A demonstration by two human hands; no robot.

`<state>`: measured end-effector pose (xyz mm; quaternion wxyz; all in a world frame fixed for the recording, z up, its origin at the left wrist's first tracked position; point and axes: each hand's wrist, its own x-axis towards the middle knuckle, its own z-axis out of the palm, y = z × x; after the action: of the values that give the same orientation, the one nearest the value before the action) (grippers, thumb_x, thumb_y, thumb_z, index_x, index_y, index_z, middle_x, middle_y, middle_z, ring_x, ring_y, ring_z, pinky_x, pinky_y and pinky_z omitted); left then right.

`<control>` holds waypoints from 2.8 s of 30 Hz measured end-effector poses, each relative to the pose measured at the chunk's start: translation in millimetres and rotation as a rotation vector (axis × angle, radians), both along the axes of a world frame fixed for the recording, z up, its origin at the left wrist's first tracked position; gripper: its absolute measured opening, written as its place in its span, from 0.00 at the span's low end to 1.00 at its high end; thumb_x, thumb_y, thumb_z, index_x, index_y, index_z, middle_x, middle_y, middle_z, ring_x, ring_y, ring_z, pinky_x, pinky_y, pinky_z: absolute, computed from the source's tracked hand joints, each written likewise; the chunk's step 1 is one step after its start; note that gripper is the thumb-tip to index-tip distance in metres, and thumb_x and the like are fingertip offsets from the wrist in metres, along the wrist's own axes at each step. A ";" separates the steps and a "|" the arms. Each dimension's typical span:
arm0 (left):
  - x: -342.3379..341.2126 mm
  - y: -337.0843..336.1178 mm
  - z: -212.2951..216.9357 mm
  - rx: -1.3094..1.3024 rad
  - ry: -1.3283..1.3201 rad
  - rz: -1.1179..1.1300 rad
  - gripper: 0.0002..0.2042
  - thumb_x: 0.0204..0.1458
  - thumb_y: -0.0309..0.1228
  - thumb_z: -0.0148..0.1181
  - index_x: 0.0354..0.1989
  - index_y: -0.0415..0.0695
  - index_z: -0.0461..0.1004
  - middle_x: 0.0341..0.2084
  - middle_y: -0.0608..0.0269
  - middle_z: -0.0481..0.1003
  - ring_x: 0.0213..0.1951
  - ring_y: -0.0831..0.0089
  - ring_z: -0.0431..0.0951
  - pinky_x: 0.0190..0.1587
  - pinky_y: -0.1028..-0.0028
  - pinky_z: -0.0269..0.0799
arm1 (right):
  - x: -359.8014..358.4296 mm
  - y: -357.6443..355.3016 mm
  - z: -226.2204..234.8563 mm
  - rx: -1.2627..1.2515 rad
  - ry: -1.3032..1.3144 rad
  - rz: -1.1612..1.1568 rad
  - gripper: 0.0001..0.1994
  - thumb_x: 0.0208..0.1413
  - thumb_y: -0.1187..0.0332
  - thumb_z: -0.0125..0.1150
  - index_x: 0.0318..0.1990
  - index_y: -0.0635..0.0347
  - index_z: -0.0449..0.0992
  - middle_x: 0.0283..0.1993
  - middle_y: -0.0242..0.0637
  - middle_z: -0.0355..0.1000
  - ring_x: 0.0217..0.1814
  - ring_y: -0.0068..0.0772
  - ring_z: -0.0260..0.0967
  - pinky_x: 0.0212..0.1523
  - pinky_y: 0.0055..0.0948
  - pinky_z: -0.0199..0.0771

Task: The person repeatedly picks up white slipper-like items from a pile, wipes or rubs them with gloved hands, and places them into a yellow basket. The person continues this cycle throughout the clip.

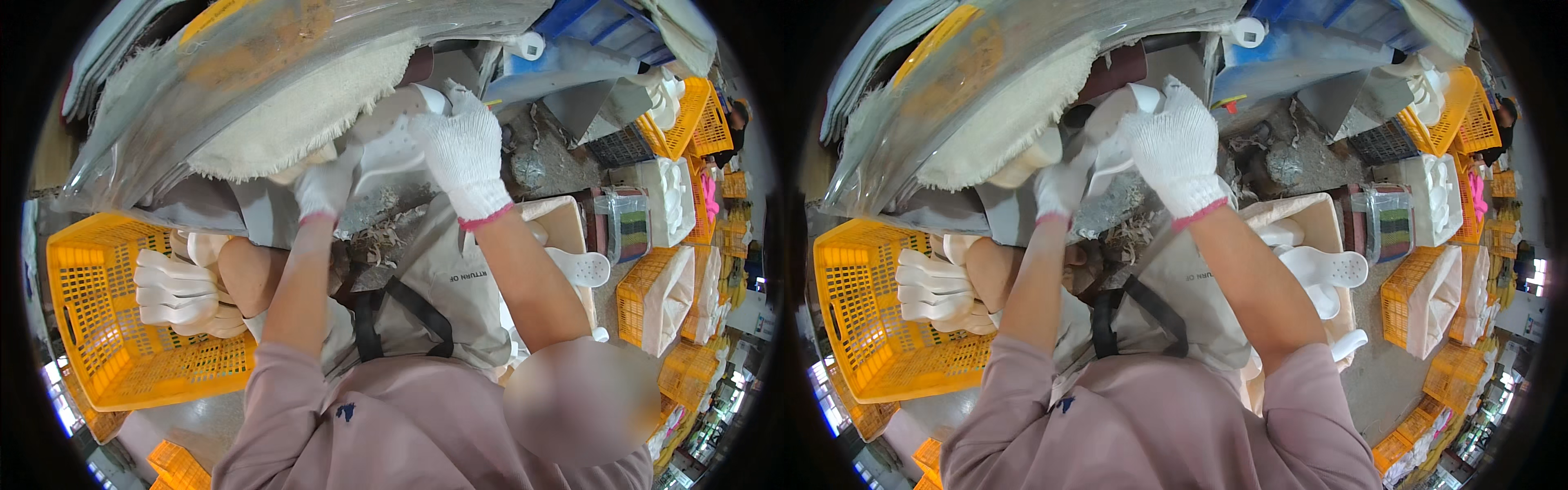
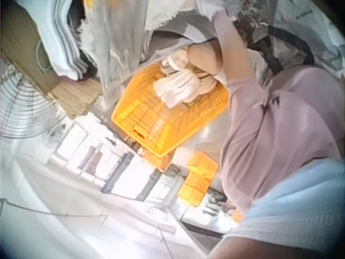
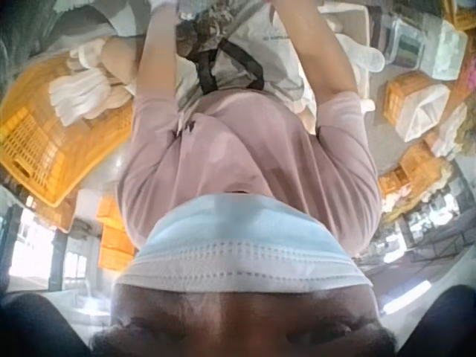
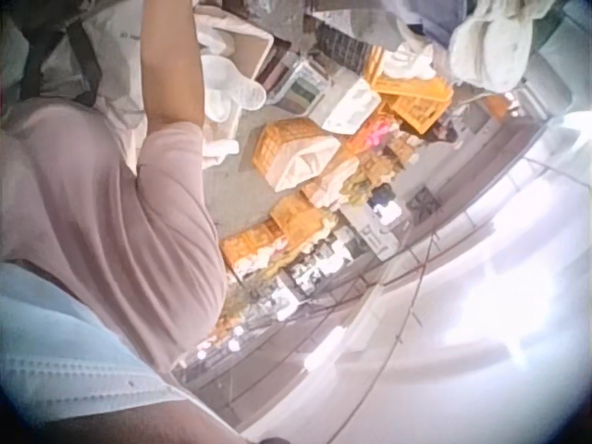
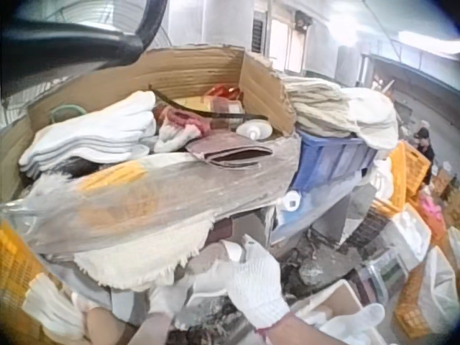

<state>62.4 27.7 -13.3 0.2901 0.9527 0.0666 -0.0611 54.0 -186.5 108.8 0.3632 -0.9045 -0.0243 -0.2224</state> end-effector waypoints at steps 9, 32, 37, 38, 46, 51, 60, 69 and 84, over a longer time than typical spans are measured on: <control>-57.0 -31.6 56.1 -1.363 0.227 0.073 0.16 0.64 0.35 0.68 0.56 0.38 0.80 0.42 0.65 0.84 0.42 0.75 0.82 0.47 0.70 0.80 | 31.8 21.7 -1.7 0.004 0.332 0.161 0.23 0.51 0.57 0.71 0.47 0.70 0.79 0.46 0.60 0.80 0.52 0.62 0.79 0.52 0.45 0.80; -32.2 -8.1 46.6 -0.757 -0.290 0.210 0.12 0.69 0.33 0.54 0.55 0.43 0.78 0.42 0.61 0.82 0.44 0.69 0.82 0.48 0.67 0.79 | -87.6 86.9 24.9 -0.573 0.145 0.374 0.17 0.52 0.68 0.63 0.51 0.57 0.82 0.31 0.48 0.78 0.32 0.52 0.80 0.36 0.46 0.81; -34.4 -8.5 32.0 -1.126 -0.257 0.294 0.14 0.69 0.31 0.53 0.56 0.40 0.78 0.47 0.60 0.83 0.49 0.69 0.83 0.51 0.68 0.78 | -76.6 91.0 16.3 -0.565 0.263 0.406 0.13 0.52 0.67 0.64 0.46 0.56 0.83 0.33 0.49 0.80 0.34 0.52 0.81 0.32 0.47 0.80; -33.4 -9.1 30.7 -1.424 -0.198 0.358 0.14 0.70 0.31 0.50 0.57 0.40 0.78 0.47 0.60 0.83 0.48 0.69 0.83 0.51 0.68 0.78 | -77.4 91.0 15.0 -0.380 0.162 0.362 0.09 0.54 0.67 0.64 0.42 0.56 0.83 0.34 0.49 0.80 0.36 0.53 0.81 0.33 0.48 0.80; -49.1 3.3 46.2 -0.432 -0.283 -0.024 0.11 0.67 0.32 0.54 0.50 0.42 0.81 0.44 0.58 0.84 0.49 0.62 0.84 0.50 0.65 0.79 | -100.8 79.7 17.4 -0.324 0.310 0.362 0.05 0.52 0.67 0.63 0.33 0.57 0.80 0.27 0.49 0.76 0.31 0.53 0.79 0.31 0.49 0.78; -56.3 1.3 41.3 -0.923 0.006 0.047 0.18 0.59 0.38 0.63 0.53 0.41 0.80 0.49 0.45 0.83 0.53 0.51 0.83 0.56 0.58 0.78 | -102.7 84.6 5.9 -0.237 -0.055 0.273 0.07 0.54 0.64 0.65 0.34 0.55 0.80 0.26 0.45 0.74 0.30 0.52 0.78 0.30 0.47 0.77; -48.7 -23.9 -7.8 -1.478 -0.167 0.102 0.16 0.65 0.38 0.56 0.50 0.38 0.77 0.41 0.49 0.82 0.44 0.57 0.85 0.51 0.61 0.82 | -62.2 94.5 17.2 -0.001 0.243 0.547 0.10 0.54 0.67 0.67 0.41 0.63 0.81 0.31 0.52 0.76 0.39 0.55 0.79 0.41 0.45 0.79; -24.7 2.9 39.3 -2.115 0.427 0.472 0.42 0.63 0.70 0.40 0.48 0.35 0.75 0.32 0.42 0.79 0.33 0.42 0.80 0.41 0.43 0.81 | -62.8 98.9 73.0 0.498 1.175 0.545 0.18 0.57 0.67 0.70 0.54 0.60 0.78 0.39 0.37 0.79 0.44 0.30 0.79 0.45 0.35 0.80; -39.9 -10.8 12.6 -2.189 0.178 0.507 0.33 0.66 0.62 0.45 0.54 0.39 0.74 0.42 0.52 0.80 0.43 0.53 0.82 0.49 0.52 0.80 | -122.4 84.6 53.0 -0.329 0.278 0.481 0.22 0.49 0.59 0.76 0.48 0.63 0.81 0.41 0.49 0.80 0.43 0.56 0.80 0.44 0.45 0.80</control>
<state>22.5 16.9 -0.7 0.9679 0.1366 0.1891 -0.0938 -68.4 -101.8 161.9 0.2542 -0.9411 -0.2230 0.0023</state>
